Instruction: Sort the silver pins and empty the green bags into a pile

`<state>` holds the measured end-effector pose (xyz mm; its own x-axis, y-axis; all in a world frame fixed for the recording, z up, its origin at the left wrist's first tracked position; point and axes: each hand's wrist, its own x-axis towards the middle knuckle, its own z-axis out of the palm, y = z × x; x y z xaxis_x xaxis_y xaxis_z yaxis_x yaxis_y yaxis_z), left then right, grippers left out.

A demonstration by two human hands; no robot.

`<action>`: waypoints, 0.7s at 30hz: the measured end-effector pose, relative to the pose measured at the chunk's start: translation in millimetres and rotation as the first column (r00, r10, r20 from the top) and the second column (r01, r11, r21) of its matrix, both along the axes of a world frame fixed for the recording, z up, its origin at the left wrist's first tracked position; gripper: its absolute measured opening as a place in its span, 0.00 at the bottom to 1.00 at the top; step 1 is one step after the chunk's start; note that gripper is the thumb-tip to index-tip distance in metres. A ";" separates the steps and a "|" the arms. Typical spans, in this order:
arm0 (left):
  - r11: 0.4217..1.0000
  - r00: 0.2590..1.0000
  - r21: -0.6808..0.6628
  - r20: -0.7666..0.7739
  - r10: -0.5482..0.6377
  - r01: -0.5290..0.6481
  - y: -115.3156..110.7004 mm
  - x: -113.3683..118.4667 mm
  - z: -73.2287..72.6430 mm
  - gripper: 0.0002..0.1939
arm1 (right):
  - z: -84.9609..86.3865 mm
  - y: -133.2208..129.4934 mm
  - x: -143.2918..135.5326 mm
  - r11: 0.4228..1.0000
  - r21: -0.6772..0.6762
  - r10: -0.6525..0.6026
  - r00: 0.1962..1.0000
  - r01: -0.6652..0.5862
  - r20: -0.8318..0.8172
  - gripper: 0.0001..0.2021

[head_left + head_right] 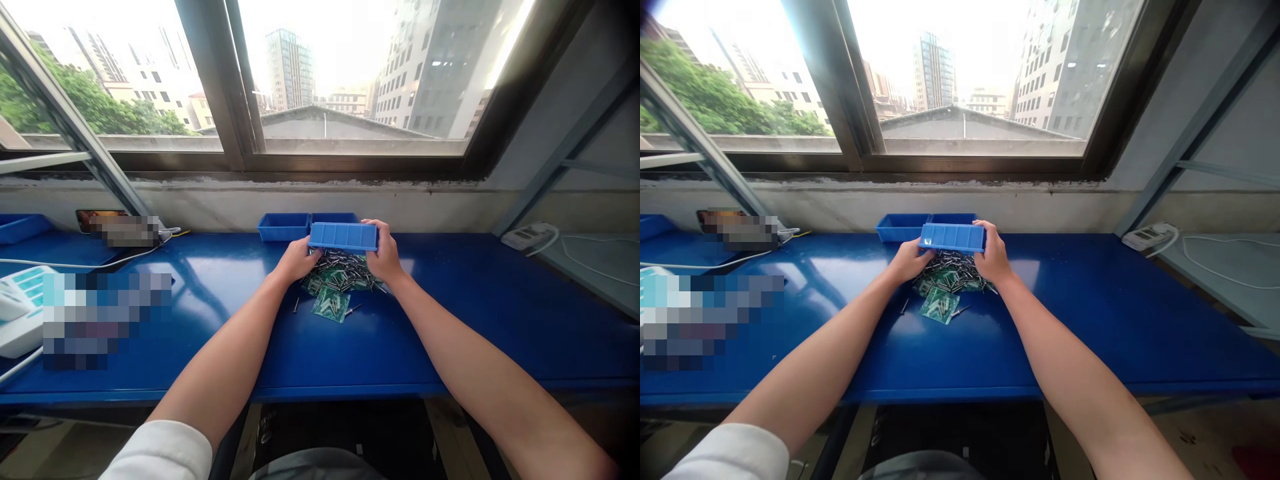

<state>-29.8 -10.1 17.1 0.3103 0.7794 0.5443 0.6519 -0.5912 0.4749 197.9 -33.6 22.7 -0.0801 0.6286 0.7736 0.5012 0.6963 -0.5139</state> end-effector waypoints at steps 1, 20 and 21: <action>1.000 1.000 -0.018 -0.015 0.006 -0.006 1.5 -0.7 -1.7 0.09 | 0.3 -0.2 -0.3 1.000 0.000 0.021 1.000 -0.021 -0.003 0.23; 0.940 0.952 0.169 0.127 0.278 -0.297 -3.6 1.3 4.9 0.14 | -7.9 8.5 3.2 0.990 -0.108 0.088 0.994 -0.095 -0.067 0.42; 0.933 0.946 0.173 0.138 0.294 -0.315 -3.8 1.8 5.7 0.14 | -7.5 8.8 2.2 0.991 -0.102 0.078 0.992 -0.088 -0.096 0.40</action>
<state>-28.1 -13.9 22.8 0.0055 0.7059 0.7083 0.7657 -0.4586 0.4510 200.1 -24.8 15.2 -0.0673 0.7016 0.7093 0.3918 0.6725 -0.6280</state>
